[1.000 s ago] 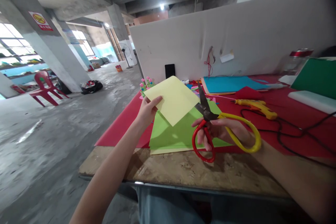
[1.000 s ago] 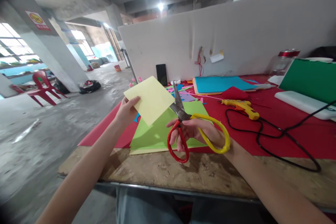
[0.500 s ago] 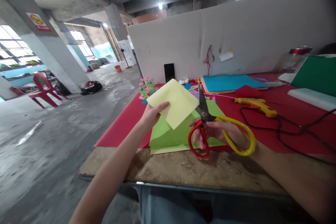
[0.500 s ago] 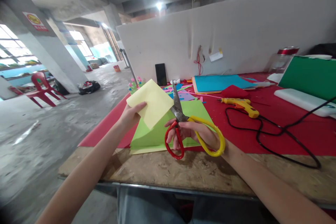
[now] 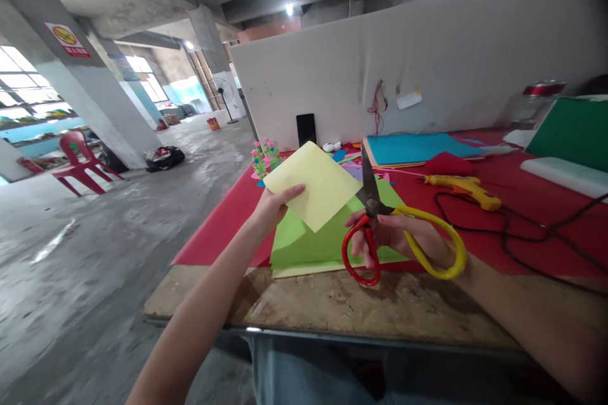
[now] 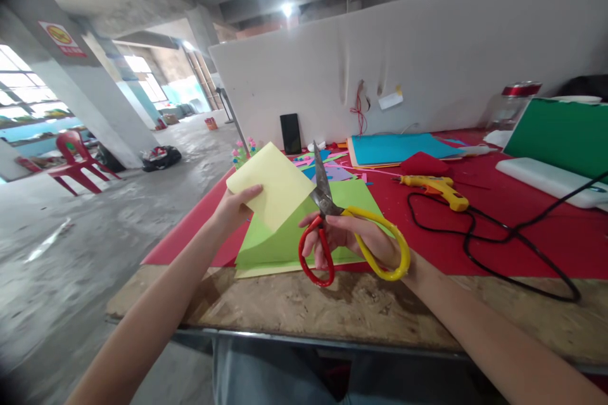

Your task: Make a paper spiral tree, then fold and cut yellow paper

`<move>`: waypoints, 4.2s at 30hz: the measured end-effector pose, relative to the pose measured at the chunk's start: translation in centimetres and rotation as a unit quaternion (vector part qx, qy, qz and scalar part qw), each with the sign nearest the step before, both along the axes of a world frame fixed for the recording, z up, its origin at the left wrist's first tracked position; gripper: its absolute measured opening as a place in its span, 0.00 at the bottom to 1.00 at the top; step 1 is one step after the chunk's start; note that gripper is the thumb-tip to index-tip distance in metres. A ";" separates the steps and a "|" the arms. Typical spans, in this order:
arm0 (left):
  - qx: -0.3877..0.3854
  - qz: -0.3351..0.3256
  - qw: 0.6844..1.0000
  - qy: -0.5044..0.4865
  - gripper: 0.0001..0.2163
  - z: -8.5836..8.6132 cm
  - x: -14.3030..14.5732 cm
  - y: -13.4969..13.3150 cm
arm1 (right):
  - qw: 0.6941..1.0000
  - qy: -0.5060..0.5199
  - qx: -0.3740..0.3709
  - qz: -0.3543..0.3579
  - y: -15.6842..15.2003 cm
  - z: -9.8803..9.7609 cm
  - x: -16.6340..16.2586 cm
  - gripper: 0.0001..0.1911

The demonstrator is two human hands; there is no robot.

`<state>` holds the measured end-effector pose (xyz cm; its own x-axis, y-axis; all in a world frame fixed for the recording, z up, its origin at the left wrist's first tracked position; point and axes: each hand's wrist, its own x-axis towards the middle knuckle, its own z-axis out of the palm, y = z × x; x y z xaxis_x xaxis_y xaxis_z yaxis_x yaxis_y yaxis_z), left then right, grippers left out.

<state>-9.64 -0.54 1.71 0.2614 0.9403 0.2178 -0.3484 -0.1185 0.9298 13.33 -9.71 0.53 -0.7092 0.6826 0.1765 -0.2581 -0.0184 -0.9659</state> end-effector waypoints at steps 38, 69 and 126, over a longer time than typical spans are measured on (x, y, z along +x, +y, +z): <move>-0.002 -0.007 1.000 0.022 0.20 -0.2 -0.7 0.9 | 0.994 -0.039 -0.055 -0.090 -0.3 -1.2 -0.8 0.17; -0.010 -0.068 0.997 0.044 0.30 -0.5 0.0 0.3 | 0.995 0.014 -0.073 -0.071 0.2 -1.9 -1.2 0.21; 0.005 -0.036 0.999 -0.029 0.16 -0.4 0.3 0.0 | 0.714 -0.531 0.310 -0.335 4.3 -2.7 3.2 0.23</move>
